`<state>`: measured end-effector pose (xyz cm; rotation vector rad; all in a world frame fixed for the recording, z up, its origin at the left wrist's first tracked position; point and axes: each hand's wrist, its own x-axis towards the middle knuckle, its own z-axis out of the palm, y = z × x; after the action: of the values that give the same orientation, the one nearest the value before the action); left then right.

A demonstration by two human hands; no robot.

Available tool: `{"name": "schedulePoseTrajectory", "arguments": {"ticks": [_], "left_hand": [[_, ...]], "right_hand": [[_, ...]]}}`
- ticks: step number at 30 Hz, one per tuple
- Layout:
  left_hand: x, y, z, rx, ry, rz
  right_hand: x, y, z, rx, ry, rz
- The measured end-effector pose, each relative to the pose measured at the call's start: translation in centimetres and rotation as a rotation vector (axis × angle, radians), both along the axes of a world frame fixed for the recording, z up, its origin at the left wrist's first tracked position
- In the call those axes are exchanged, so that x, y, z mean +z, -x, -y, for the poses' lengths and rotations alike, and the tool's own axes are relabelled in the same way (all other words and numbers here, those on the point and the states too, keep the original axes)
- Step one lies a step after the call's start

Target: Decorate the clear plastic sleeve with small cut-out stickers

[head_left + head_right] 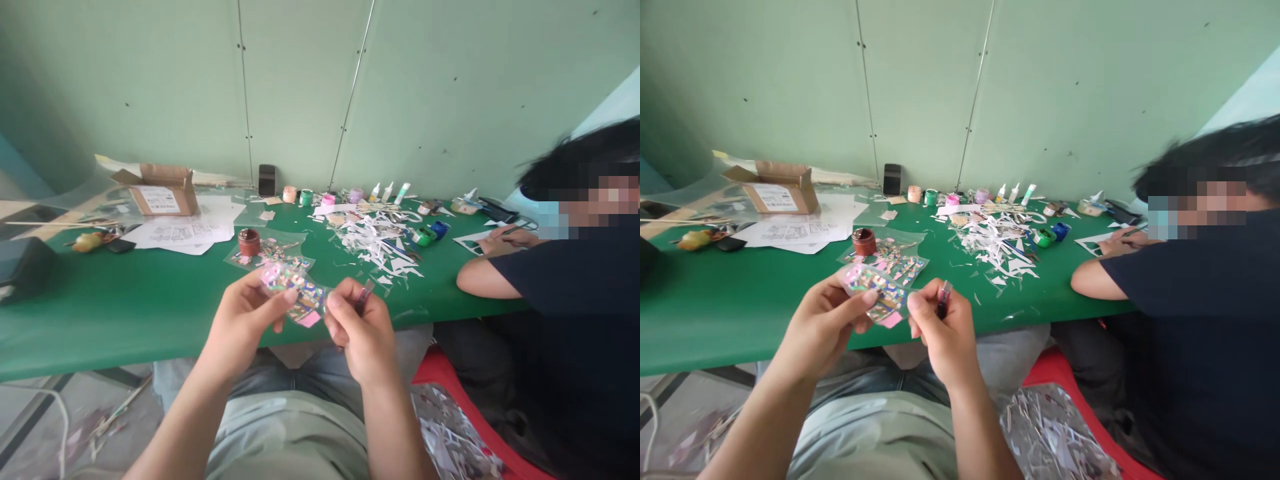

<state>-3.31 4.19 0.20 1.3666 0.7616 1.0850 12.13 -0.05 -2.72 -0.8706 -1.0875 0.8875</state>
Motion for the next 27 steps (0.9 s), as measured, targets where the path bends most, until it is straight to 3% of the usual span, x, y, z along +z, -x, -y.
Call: {"name": "schedulePoseTrajectory", "arguments": {"ticks": [3, 6, 8, 11, 14, 16, 20, 27], "left_hand": [[-0.7, -0.4, 0.8, -0.116, 0.098, -0.017], [-0.9, -0.6, 1.8, -0.345, 0.069, -0.160], [-0.8, -0.7, 2.1, -0.402, 0.059, -0.170], [-0.6, -1.0, 2.2, -0.303, 0.114, -0.137], [-0.6, -1.3, 2.0, -0.224, 0.163, -0.086], [-0.6, -1.5, 2.0, -0.244, 0.168, -0.048], [-0.7, -1.6, 2.1, -0.272, 0.151, -0.007], [-0.6, -1.8, 2.2, -0.254, 0.129, 0.004]], "right_hand": [[0.0, 0.5, 0.2, 0.031, 0.018, -0.001], [0.1, 0.9, 0.4, -0.016, 0.020, 0.028], [0.0, 1.1, 0.4, -0.055, -0.025, 0.056], [-0.3, 1.0, 0.2, -0.231, -0.178, 0.197], [-0.4, 0.8, -0.2, -0.516, -0.306, 0.531], [-0.5, 0.8, -0.4, -0.615, -0.331, 0.734], [-0.6, 0.9, -0.7, -0.639, -0.390, 0.906], [-0.8, 1.1, -1.0, -0.667, -0.383, 0.949]]}}
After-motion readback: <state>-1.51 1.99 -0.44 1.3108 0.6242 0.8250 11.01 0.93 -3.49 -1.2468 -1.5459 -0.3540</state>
